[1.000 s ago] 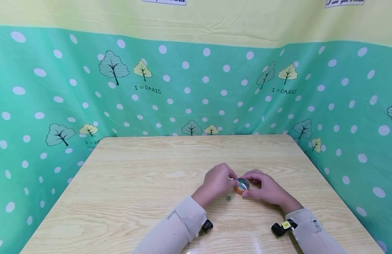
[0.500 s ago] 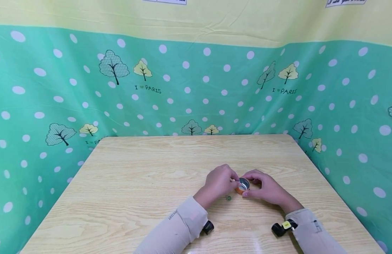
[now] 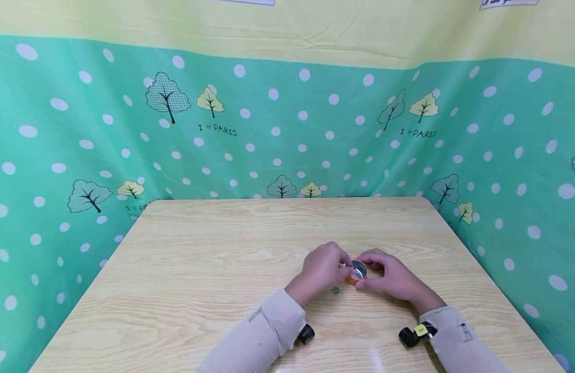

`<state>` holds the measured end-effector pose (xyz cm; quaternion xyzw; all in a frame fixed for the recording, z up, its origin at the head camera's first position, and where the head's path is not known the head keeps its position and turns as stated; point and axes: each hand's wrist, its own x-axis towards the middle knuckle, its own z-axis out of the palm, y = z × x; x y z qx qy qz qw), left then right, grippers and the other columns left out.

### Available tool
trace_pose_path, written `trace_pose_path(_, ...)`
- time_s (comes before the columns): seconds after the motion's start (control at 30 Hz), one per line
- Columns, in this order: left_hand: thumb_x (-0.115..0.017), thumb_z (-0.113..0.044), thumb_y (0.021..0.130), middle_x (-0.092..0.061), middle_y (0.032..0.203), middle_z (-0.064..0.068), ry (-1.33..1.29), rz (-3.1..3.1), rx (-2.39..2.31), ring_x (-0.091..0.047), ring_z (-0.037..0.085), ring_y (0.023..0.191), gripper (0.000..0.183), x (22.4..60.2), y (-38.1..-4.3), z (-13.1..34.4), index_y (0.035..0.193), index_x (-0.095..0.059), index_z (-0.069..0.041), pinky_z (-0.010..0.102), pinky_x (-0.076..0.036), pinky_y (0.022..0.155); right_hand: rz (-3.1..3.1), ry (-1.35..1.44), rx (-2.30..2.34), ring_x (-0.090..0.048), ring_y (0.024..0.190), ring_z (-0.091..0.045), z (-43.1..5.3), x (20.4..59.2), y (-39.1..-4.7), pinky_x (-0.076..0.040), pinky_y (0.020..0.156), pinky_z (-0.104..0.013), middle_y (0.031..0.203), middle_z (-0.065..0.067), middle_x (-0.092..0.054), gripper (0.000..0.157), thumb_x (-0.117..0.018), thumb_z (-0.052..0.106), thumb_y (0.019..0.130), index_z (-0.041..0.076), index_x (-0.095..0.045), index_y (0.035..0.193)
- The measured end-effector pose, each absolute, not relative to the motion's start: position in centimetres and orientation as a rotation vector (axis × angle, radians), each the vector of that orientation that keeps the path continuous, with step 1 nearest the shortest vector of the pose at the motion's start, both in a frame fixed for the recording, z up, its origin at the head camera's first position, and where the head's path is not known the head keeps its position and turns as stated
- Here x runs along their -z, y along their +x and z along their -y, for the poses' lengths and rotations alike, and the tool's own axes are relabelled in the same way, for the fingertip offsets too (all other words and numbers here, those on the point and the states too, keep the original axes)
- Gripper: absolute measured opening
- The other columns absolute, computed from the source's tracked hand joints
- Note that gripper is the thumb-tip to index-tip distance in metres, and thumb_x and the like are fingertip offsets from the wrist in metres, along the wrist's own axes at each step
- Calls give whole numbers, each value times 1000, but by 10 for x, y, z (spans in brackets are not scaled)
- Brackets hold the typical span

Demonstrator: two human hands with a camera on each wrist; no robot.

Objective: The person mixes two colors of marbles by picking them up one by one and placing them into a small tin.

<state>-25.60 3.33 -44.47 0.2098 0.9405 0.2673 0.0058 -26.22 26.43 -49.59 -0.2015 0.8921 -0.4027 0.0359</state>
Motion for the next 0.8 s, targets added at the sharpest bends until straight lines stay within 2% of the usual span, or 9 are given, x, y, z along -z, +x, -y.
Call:
trace_pose_path(0.33,-83,-34,88,-66,95,-12,657,-2938,-836,-53,2,81,5,445,-256,-33,86,-81,-30,21,-44,66,-2750,-622,1226,-58,116,-14,-263,494,-261,-47,98,-33,124,16,-65,49,-89,52,76,39,-70,119)
trace_pose_path(0.8,-83,-36,89,-67,102,-11,601,-2915,-860,-56,3,89,6,441,-257,-31,90,-82,-30,24,-48,74,-2745,-598,1226,-57,117,-15,-262,492,-260,-47,99,-32,128,13,-63,50,-88,51,77,38,-70,121)
